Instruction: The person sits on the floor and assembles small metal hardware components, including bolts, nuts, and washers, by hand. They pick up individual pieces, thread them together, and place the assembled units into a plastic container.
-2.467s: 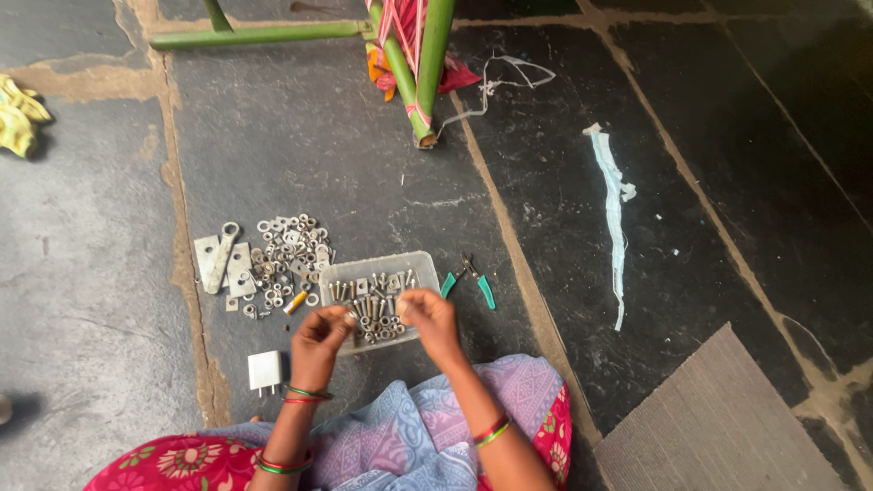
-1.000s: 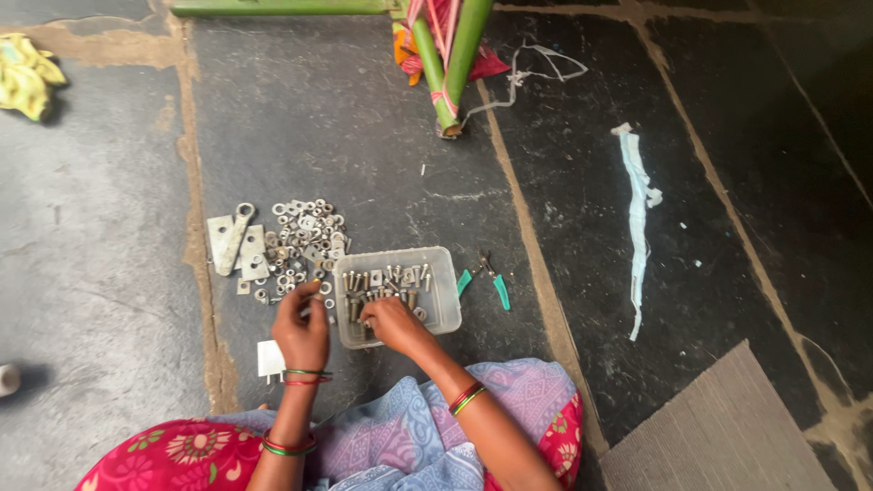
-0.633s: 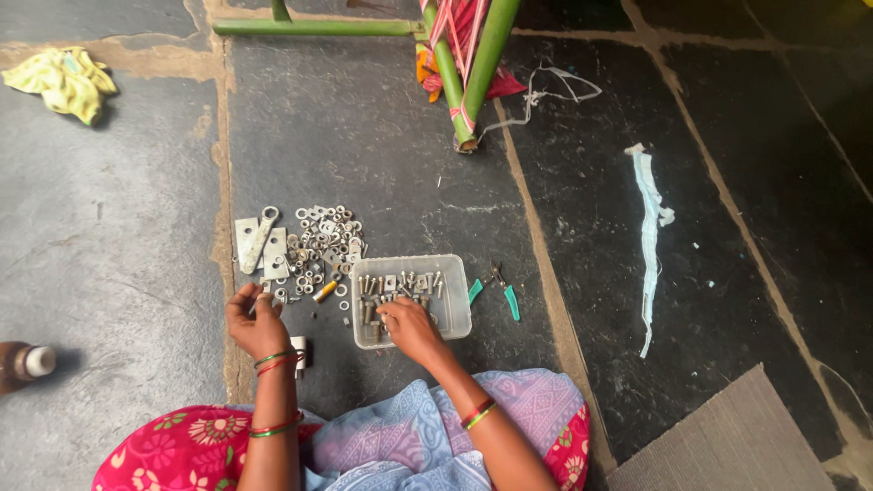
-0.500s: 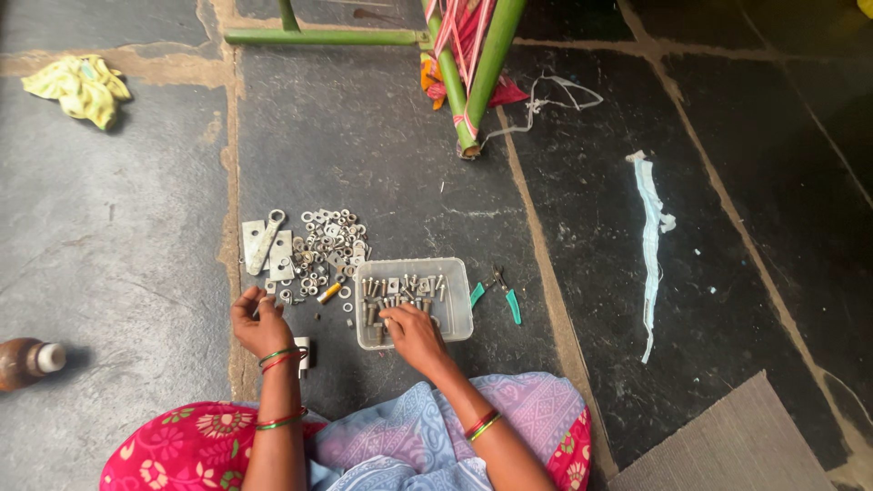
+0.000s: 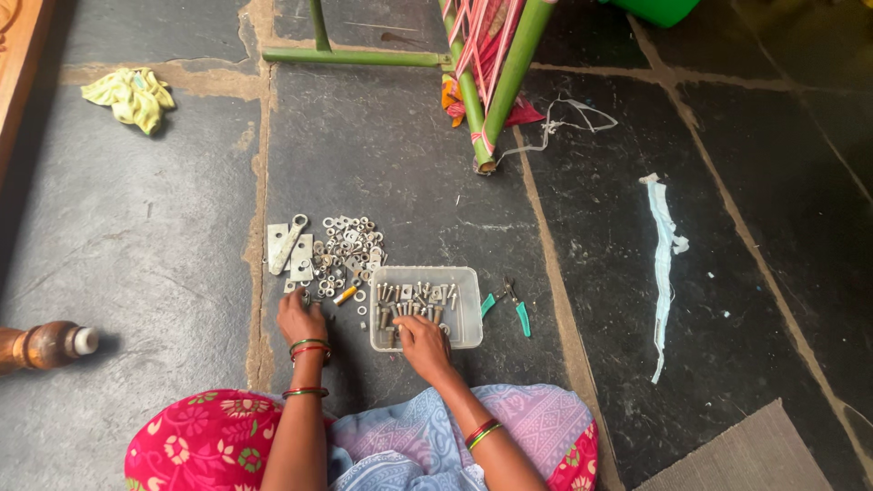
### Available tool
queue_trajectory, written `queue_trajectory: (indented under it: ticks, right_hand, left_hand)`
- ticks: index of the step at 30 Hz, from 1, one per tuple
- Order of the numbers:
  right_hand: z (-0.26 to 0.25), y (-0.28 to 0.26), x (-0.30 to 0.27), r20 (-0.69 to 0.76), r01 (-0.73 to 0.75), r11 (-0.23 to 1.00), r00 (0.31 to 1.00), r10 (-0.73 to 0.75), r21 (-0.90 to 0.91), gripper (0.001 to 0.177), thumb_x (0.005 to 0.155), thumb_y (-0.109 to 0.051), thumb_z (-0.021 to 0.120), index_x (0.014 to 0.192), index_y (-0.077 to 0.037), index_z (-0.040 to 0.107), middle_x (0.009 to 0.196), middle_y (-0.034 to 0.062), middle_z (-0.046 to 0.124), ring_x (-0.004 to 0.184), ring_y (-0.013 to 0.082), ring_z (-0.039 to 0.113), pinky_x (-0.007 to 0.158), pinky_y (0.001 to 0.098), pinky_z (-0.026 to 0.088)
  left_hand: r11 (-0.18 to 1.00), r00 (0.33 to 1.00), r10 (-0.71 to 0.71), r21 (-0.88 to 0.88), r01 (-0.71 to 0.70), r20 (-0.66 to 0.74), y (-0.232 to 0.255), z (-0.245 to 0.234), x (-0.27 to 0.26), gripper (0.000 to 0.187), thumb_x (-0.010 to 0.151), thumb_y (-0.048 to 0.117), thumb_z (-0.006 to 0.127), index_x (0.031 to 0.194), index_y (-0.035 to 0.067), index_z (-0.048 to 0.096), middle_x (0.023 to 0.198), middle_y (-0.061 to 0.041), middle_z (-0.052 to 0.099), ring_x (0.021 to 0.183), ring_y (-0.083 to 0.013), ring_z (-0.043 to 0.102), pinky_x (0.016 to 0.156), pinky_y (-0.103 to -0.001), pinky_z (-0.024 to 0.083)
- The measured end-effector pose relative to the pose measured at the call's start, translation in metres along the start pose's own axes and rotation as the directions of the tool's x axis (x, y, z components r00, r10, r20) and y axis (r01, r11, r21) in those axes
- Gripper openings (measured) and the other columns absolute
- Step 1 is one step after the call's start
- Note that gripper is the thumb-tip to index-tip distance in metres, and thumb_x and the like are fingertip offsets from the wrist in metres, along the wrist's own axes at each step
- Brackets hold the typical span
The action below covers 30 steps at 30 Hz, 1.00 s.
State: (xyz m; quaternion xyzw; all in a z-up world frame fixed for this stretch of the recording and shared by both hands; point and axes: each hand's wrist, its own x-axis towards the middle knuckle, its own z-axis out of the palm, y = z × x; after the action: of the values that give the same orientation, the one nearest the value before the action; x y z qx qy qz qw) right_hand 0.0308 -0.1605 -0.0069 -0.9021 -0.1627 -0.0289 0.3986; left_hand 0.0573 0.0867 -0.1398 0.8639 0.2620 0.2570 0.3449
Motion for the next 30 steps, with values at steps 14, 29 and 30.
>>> queue_trajectory:
  ticks: [14, 29, 30]
  right_hand:
    - [0.0, -0.001, 0.006, 0.039, -0.027, 0.998, 0.999, 0.029, -0.055, 0.018, 0.094, -0.015, 0.06, 0.106, -0.013, 0.074, 0.093, 0.0146, 0.074, 0.086, 0.0368, 0.07, 0.073, 0.0473, 0.054]
    - [-0.004, -0.006, 0.006, 0.069, -0.079, 0.995, 0.994, 0.083, -0.06, 0.021, 0.094, -0.017, 0.059, 0.108, -0.013, 0.074, 0.095, 0.0145, 0.075, 0.087, 0.0361, 0.071, 0.074, 0.0469, 0.054]
    - [-0.004, -0.006, 0.005, 0.068, -0.076, 0.995, 0.995, 0.08, -0.059, 0.021, 0.094, -0.017, 0.059, 0.108, -0.013, 0.074, 0.095, 0.0146, 0.075, 0.087, 0.0361, 0.071, 0.074, 0.0469, 0.054]
  left_hand:
    - [0.985, 0.98, -0.057, 0.173, 0.023, 0.19, 0.016, -0.003, 0.01, 0.024, 0.088, 0.016, 0.075, 0.11, 0.008, 0.071, 0.123, -0.017, 0.061, 0.108, -0.0402, 0.057, 0.095, -0.046, 0.048]
    - [0.991, 0.988, 0.076, 0.103, -0.09, 0.131, -0.01, 0.014, 0.006, 0.017, 0.088, 0.017, 0.074, 0.1, 0.005, 0.074, 0.104, -0.021, 0.065, 0.096, -0.0428, 0.061, 0.089, -0.05, 0.05]
    - [0.99, 0.989, 0.08, 0.101, -0.093, 0.124, -0.011, 0.014, 0.005, 0.018, 0.088, 0.017, 0.074, 0.101, 0.005, 0.076, 0.103, -0.022, 0.066, 0.096, -0.043, 0.061, 0.088, -0.05, 0.05]
